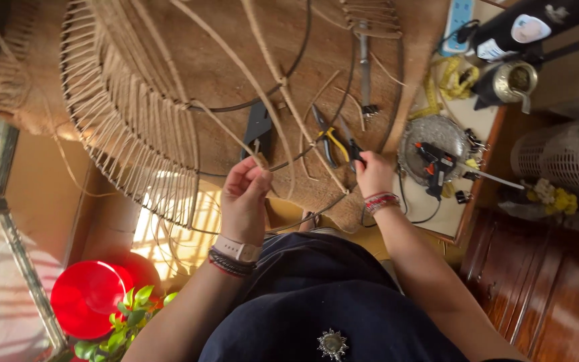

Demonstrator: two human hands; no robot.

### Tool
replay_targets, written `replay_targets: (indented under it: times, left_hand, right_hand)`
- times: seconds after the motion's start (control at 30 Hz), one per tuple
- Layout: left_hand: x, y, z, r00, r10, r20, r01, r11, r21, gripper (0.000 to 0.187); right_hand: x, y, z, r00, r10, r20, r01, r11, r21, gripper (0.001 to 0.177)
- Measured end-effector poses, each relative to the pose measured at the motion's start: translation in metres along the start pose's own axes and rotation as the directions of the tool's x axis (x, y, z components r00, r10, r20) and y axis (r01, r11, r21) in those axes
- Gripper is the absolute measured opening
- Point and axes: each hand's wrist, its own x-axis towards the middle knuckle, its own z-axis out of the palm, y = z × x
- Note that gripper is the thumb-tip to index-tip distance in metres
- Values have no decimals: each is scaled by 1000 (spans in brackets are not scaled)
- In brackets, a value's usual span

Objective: Weaving and securing fiber strands onto a wicker furniture frame using various tools

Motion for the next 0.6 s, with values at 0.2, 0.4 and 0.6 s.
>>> replay_targets:
  times: [0.2,0.4,0.6]
  left_hand:
    - [-5,14,4,1000,8,-2,-8,998,58,33]
    - [7,13,-15,996,-50,71,44,995,88,34]
    - [-3,24,2,999,-22,41,19,997,79,28]
  right_hand:
    - [-6,7,-44,986,-56,-154,59,998,19,21]
    - [-36,89,-90,902,389,-187,-423,882,-208,58]
    - [-37,169,-22,830,540,-140,-557,817,-151,54]
